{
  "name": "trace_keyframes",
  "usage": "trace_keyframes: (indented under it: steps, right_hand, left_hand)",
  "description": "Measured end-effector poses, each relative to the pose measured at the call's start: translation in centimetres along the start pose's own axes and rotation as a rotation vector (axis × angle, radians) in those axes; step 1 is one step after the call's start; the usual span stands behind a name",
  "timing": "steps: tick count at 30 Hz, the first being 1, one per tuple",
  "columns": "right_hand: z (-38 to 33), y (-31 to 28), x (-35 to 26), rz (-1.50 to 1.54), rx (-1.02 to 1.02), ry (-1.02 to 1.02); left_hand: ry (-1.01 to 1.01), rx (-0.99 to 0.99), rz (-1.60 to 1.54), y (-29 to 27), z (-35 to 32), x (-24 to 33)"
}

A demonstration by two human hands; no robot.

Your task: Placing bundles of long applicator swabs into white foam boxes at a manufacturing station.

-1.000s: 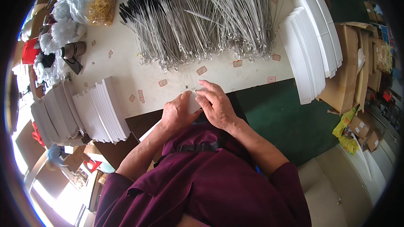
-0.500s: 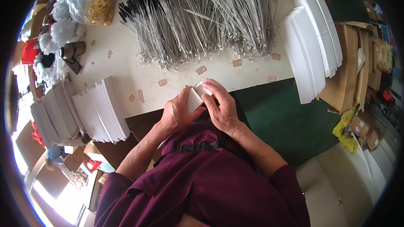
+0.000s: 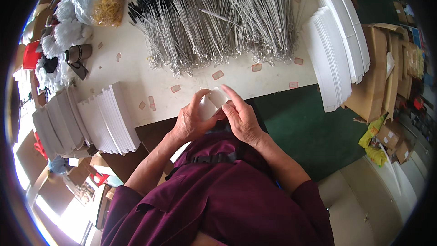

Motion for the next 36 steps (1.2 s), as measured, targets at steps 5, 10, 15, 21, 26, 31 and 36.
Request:
trace_keyframes:
  steps: [5,10,15,21,26,31,36]
  right_hand:
    - [0.3,-0.1,1.6,0.102,0.057,0.010]
    - [0.3,-0.3,0.7,-0.407,0.134,0.003]
    - [0.0,0.6,-0.1,-0.465,0.144,-0.273]
    - [0.1,0.5,1.1,-0.261,0.098,0.095]
    - [0.4,1.1,2.2,-0.205,0.268,-0.038]
    - [0.6,0.7,3.2,-0.084,0.274,0.066]
    - [0.6,0.6,3.3,0.077,0.256,0.164]
  left_hand:
    - [0.061,-0.011,-0.061,0.7,0.1,0.0]
    - [0.132,-0.012,0.015,1.4,-0.2,-0.2]
    - [0.023,0.013,-0.062,1.9,-0.3,-1.0]
    - [0.090,0.078,0.121,2.7,-0.5,-1.6]
    - [0.137,0.130,0.165,2.7,-0.5,-1.0]
    - [0.203,0.179,0.173,2.5,-0.8,-1.0]
    - [0.189,0.185,0.149,2.4,-1.1,-1.0]
Point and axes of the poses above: each hand's wrist, its own z-axis towards the middle knuckle, its own y-axis out of the palm, x = y × z, the point moved 5 cm from there along z, towards the middle knuckle, and after that the axes turned 2 degrees about x, right-handed, at the moved point
